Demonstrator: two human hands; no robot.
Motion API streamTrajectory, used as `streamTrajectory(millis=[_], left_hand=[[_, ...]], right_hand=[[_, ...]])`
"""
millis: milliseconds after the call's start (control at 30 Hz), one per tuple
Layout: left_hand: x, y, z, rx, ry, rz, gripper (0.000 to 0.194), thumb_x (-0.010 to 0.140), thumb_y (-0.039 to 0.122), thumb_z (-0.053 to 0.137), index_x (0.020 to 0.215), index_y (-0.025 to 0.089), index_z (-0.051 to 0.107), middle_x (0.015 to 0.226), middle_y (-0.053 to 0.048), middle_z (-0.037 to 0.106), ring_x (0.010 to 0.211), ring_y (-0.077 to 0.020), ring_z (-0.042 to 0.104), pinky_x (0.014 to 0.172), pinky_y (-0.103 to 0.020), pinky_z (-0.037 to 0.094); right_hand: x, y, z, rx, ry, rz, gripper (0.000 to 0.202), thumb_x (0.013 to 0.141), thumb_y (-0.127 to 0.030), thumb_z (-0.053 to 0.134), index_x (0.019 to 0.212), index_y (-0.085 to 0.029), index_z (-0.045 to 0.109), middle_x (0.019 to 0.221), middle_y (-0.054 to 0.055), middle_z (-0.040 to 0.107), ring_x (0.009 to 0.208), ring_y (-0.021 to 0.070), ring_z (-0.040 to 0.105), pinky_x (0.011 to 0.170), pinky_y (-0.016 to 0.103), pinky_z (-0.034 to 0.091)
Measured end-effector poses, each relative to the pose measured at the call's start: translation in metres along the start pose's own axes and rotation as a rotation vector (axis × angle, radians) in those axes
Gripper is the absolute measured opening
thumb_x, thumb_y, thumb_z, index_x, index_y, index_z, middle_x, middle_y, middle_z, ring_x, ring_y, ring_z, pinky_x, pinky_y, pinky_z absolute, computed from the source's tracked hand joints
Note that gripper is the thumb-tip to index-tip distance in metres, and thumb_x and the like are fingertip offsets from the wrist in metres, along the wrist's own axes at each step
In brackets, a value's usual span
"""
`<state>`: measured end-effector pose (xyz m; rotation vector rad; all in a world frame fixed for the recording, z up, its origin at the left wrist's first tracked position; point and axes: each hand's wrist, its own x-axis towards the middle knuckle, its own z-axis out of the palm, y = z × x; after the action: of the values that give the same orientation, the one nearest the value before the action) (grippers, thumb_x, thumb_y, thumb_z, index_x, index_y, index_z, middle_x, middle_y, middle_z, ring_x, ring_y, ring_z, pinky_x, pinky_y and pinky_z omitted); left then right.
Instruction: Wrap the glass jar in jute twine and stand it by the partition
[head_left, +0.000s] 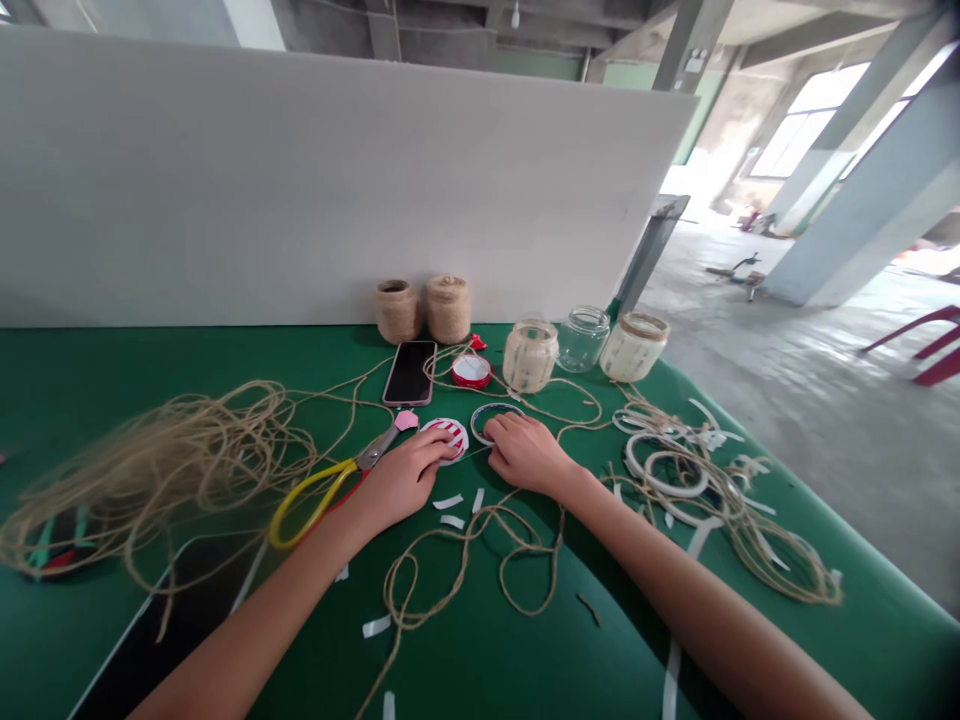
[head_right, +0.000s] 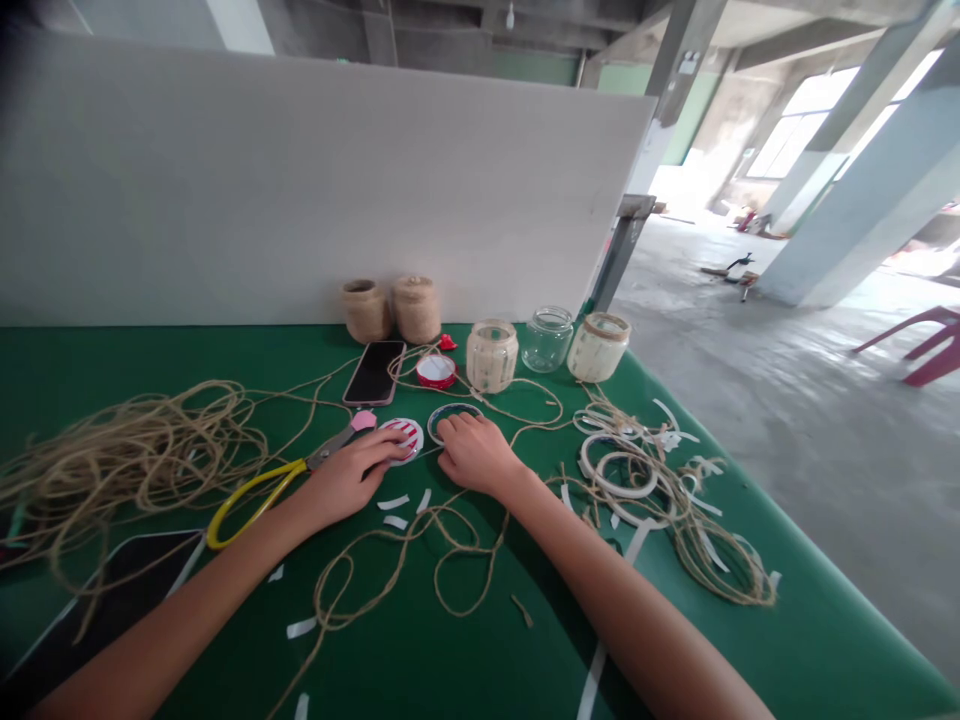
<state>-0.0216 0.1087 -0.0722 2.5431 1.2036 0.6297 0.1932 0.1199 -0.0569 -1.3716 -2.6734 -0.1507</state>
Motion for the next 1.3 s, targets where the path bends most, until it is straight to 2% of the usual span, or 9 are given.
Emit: streamTrajectory(millis=[100,300,500,633,767,967,1300], left_hand=[[0.001,0.0,0.002,-0.004,0.039,0.016,0.031,0.083,0.012,0.038,0.1,0.022,0.062,0.121,-0.004,0.056,0.114,-0.0185,0.05,0.098,-0.034,0.042],[0.003,-0.003,0.006,0.0,0.078,0.002,0.024,0.086,0.023,0.043,0.098,0.022,0.063,0.119,-0.004,0.058,0.111,-0.02,0.052,0.095,-0.037,0.044],[0.005,-0.003,0.007,-0.03,0.106,-0.012,0.022,0.085,0.02,0.044,0.094,0.023,0.064,0.116,-0.004,0.059,0.11,-0.02,0.053,0.094,-0.036,0.044],[0.008,-0.001,0.005,-0.095,0.088,-0.037,0.02,0.085,0.018,0.045,0.089,0.021,0.064,0.111,-0.005,0.06,0.107,-0.0198,0.053,0.094,-0.036,0.043],[0.011,-0.003,0.003,-0.124,0.069,-0.006,0.019,0.084,0.015,0.045,0.085,0.02,0.063,0.101,-0.004,0.061,0.1,-0.0172,0.055,0.091,-0.033,0.044],[0.011,-0.006,0.001,-0.143,0.048,0.037,0.023,0.085,0.015,0.043,0.09,0.022,0.063,0.107,-0.004,0.06,0.104,-0.0165,0.054,0.094,-0.032,0.042],[0.013,-0.005,0.004,-0.083,0.049,0.041,0.027,0.084,0.012,0.038,0.09,0.022,0.063,0.103,-0.005,0.059,0.1,-0.0183,0.053,0.09,-0.033,0.043]], right_hand=[[0.0,-0.001,0.0,-0.008,0.002,0.026,0.015,0.081,-0.022,0.041,0.092,-0.017,0.05,0.089,0.007,0.06,0.083,0.0198,0.052,0.07,0.028,0.035],[0.0,-0.002,0.002,-0.019,0.001,0.08,0.015,0.082,-0.021,0.04,0.093,-0.018,0.049,0.087,0.006,0.061,0.081,0.0203,0.053,0.066,0.028,0.036],[0.001,-0.002,0.002,-0.022,-0.001,0.098,0.016,0.082,-0.022,0.04,0.093,-0.018,0.05,0.088,0.007,0.061,0.082,0.0204,0.052,0.067,0.028,0.037],[0.001,-0.002,0.002,-0.02,0.002,0.1,0.015,0.081,-0.023,0.042,0.092,-0.018,0.051,0.091,0.008,0.059,0.085,0.0214,0.05,0.067,0.029,0.037],[0.0,-0.003,0.002,-0.014,0.008,0.1,0.014,0.081,-0.022,0.043,0.091,-0.018,0.052,0.092,0.008,0.058,0.087,0.0214,0.049,0.07,0.029,0.038],[-0.001,-0.003,0.002,-0.01,0.01,0.092,0.014,0.081,-0.022,0.043,0.091,-0.018,0.052,0.092,0.008,0.057,0.086,0.0208,0.049,0.073,0.029,0.038],[-0.001,-0.002,0.002,-0.009,0.0,0.085,0.015,0.082,-0.022,0.043,0.093,-0.018,0.052,0.092,0.008,0.056,0.086,0.0211,0.049,0.072,0.029,0.038]])
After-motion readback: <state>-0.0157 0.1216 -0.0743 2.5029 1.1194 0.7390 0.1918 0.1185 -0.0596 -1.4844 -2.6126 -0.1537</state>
